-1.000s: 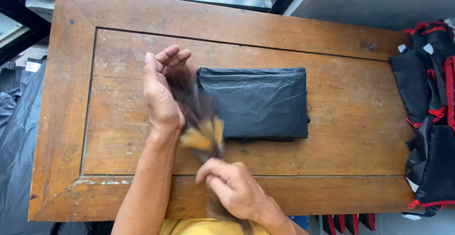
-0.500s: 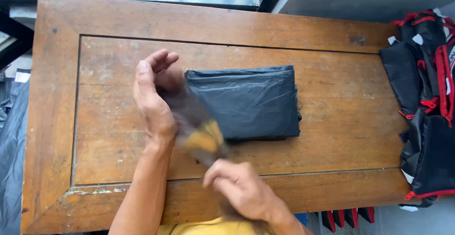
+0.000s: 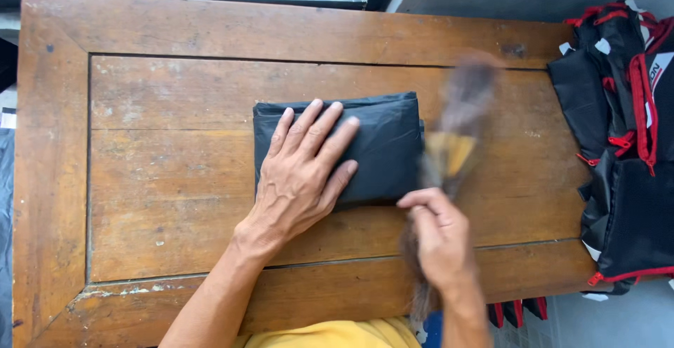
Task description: The person folds a large black fabric sheet on a wooden table, rolling it into a tight cylinder and then folding it into a compact rectangular bundle. The person uses a feather duster to brush the folded fabric before placing it into a black drawstring bag.
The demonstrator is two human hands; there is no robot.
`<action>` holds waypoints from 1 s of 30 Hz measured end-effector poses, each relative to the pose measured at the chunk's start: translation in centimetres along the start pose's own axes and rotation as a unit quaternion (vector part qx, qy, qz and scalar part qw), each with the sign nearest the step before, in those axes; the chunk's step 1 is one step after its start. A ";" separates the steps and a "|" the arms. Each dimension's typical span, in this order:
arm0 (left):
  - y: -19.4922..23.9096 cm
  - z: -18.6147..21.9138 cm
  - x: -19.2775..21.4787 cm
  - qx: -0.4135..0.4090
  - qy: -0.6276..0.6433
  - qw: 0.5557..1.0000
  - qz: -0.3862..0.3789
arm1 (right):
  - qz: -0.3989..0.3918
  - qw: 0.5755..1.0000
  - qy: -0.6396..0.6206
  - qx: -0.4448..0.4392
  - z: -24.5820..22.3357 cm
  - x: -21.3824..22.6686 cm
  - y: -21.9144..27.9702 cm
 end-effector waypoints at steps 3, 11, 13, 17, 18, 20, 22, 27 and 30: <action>-0.4 0.7 -0.4 -0.024 -0.022 0.999 -0.026 | 0.050 0.973 0.220 -0.049 -2.4 2.4 -0.6; -3.6 0.9 -4.3 -0.005 -0.014 0.989 -0.148 | 0.003 0.922 0.385 0.032 -4.2 3.1 -0.8; -4.1 0.9 -5.4 -0.020 -0.007 0.988 -0.151 | 0.056 0.914 0.379 0.131 -5.9 3.4 -0.5; -4.0 1.0 -7.1 -0.041 0.000 0.980 -0.197 | 0.161 0.869 0.427 0.192 -6.3 3.6 -1.7; -4.0 1.0 -7.1 -0.046 0.009 0.979 -0.199 | 0.144 0.863 0.421 0.238 -5.9 2.9 -2.2; -4.2 1.3 -6.6 -0.062 0.013 0.979 -0.193 | 0.139 0.874 0.406 0.229 -5.5 3.1 -2.5; -3.6 1.4 -6.5 -0.067 0.016 0.980 -0.188 | 0.122 0.883 0.393 0.225 -4.9 2.8 -3.1; -3.5 2.7 -7.5 -0.102 0.012 0.976 -0.191 | 0.101 0.878 0.381 0.271 -4.2 3.0 -3.9; -3.0 2.6 -7.9 -0.107 -0.004 0.976 -0.187 | 0.041 0.872 0.453 0.183 -3.5 2.9 -4.2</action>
Point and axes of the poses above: each hand's wrist, its own y-axis away from the middle knuckle, its own x-axis out of the back of the hand, z = x × y, the point moved 10 cm from there along -y, towards the middle knuckle, and after that the axes turned 13 degrees about -x, right-handed, at the moved point
